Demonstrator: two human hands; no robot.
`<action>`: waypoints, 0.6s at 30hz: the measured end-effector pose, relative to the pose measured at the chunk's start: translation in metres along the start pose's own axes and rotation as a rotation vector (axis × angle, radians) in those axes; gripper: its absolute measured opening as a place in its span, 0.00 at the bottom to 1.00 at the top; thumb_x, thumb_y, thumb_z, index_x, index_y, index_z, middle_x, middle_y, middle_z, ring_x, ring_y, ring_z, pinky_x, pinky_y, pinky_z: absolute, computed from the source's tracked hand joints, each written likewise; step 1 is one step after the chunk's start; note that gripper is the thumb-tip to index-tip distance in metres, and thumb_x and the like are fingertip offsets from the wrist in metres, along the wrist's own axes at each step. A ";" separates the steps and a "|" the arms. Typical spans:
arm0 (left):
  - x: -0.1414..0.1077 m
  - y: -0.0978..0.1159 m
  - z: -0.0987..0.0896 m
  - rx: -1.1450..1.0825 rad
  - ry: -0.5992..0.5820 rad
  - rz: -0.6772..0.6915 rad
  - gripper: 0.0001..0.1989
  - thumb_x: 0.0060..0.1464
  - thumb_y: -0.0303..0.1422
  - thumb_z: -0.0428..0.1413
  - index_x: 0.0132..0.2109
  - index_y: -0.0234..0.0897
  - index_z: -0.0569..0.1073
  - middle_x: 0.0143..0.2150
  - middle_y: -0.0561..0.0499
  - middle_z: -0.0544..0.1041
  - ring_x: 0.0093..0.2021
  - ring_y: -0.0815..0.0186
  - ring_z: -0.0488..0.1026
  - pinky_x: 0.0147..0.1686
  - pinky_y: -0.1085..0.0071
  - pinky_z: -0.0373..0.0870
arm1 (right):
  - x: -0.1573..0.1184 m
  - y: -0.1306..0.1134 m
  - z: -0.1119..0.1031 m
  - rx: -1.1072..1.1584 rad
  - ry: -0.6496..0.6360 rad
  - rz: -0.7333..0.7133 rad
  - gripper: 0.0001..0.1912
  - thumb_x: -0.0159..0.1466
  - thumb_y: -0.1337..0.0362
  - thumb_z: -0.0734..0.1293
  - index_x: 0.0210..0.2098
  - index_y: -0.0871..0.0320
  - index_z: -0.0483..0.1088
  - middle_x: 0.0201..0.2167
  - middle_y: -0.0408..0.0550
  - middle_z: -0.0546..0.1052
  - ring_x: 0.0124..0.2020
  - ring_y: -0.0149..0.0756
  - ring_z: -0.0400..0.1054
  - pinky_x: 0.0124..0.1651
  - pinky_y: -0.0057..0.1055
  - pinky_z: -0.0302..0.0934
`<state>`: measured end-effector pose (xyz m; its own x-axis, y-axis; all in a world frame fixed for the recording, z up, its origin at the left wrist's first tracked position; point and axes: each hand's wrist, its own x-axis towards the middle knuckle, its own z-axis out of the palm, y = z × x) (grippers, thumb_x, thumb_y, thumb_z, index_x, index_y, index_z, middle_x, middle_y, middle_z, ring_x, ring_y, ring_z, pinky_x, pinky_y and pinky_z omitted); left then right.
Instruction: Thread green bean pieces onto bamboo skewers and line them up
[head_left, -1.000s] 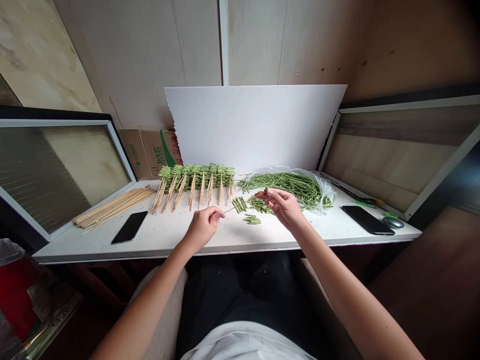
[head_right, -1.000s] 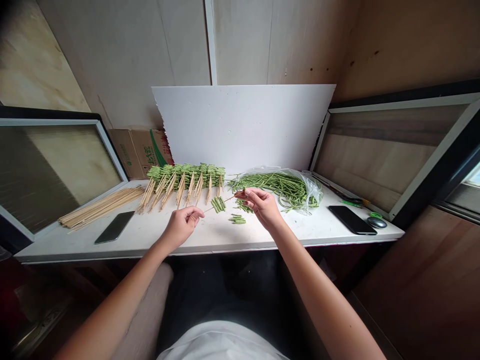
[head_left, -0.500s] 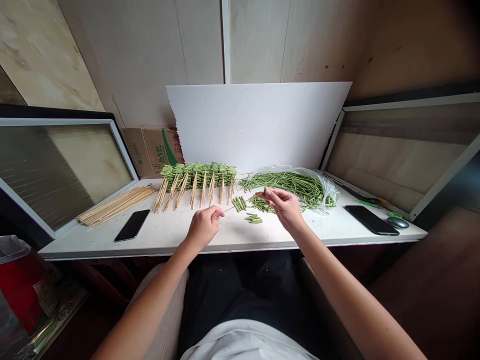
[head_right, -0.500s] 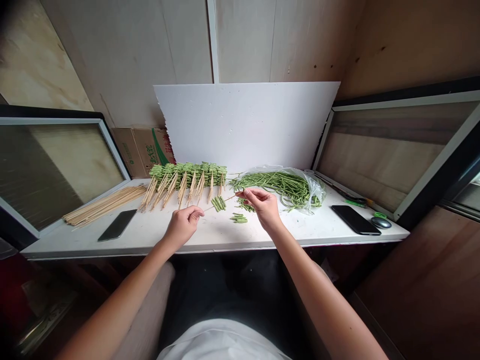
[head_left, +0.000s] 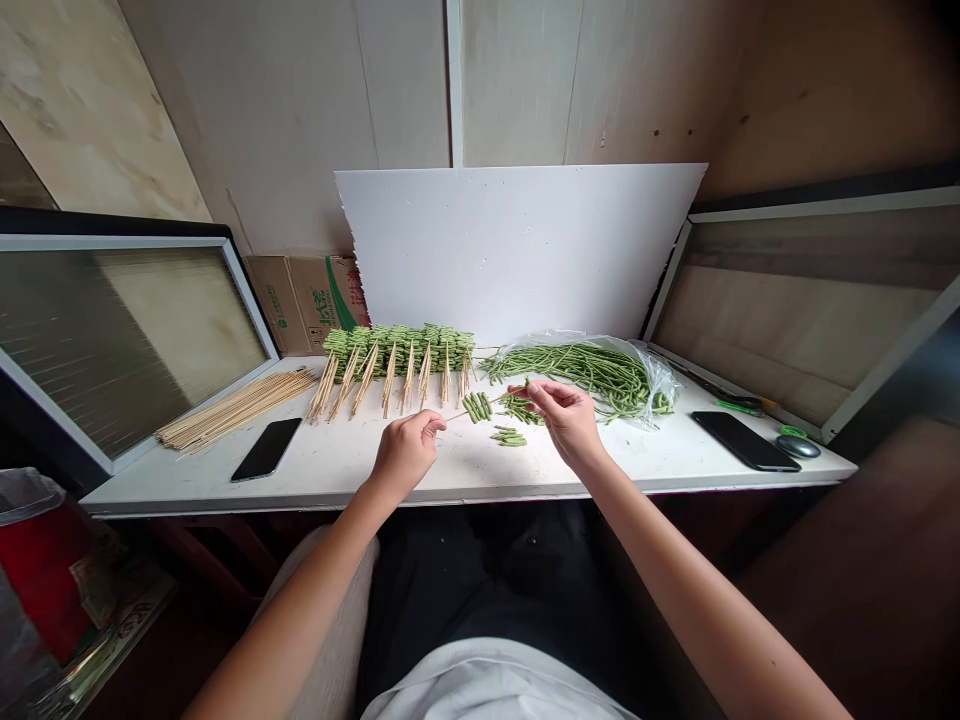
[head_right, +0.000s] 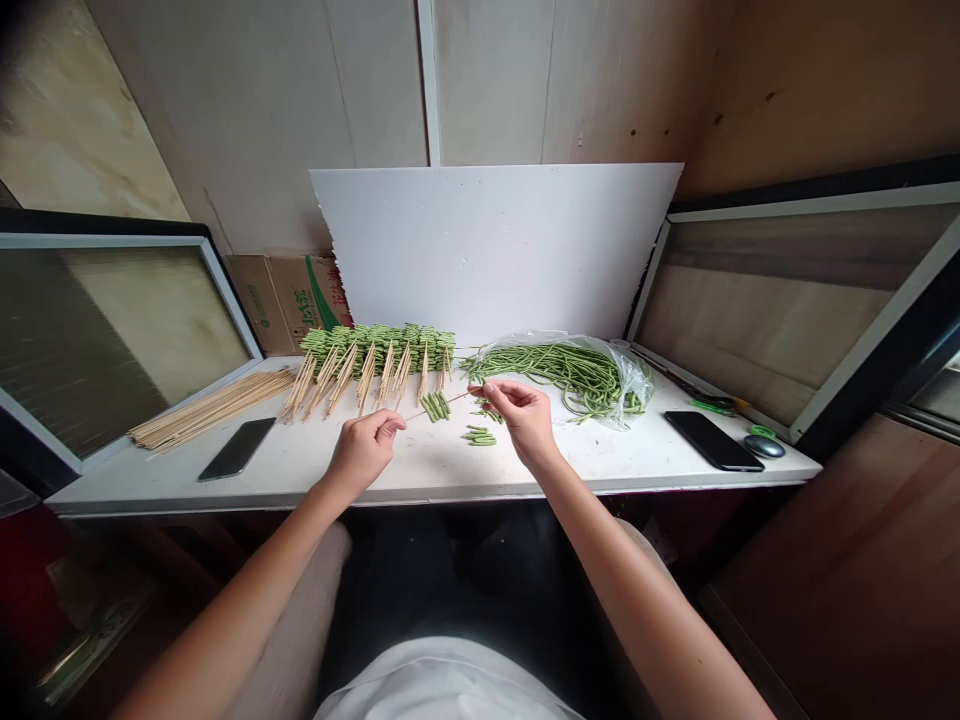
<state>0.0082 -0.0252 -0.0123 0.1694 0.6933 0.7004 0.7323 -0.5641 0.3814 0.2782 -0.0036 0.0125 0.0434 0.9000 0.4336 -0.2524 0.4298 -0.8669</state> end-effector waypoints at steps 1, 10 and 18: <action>0.000 0.000 0.000 0.000 -0.002 -0.002 0.12 0.63 0.24 0.52 0.38 0.39 0.80 0.33 0.49 0.84 0.30 0.61 0.78 0.34 0.69 0.69 | -0.001 0.000 0.001 0.001 0.001 0.000 0.14 0.58 0.51 0.79 0.38 0.52 0.83 0.40 0.52 0.86 0.46 0.47 0.80 0.46 0.40 0.72; -0.001 -0.002 0.001 0.034 0.041 -0.010 0.12 0.62 0.24 0.52 0.38 0.40 0.80 0.33 0.49 0.83 0.32 0.61 0.79 0.34 0.69 0.70 | -0.006 0.001 0.011 0.065 0.030 0.012 0.16 0.58 0.49 0.79 0.38 0.52 0.83 0.43 0.52 0.86 0.50 0.48 0.80 0.51 0.42 0.73; -0.002 0.009 -0.001 -0.021 0.022 0.069 0.12 0.64 0.25 0.51 0.39 0.39 0.79 0.34 0.48 0.84 0.31 0.62 0.78 0.33 0.70 0.69 | -0.016 0.019 0.025 -0.040 -0.052 0.017 0.13 0.56 0.50 0.80 0.32 0.51 0.84 0.35 0.48 0.84 0.35 0.42 0.78 0.43 0.41 0.75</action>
<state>0.0139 -0.0321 -0.0103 0.2041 0.6428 0.7384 0.7054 -0.6196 0.3444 0.2484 -0.0118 -0.0044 -0.0113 0.9026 0.4304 -0.2133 0.4184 -0.8829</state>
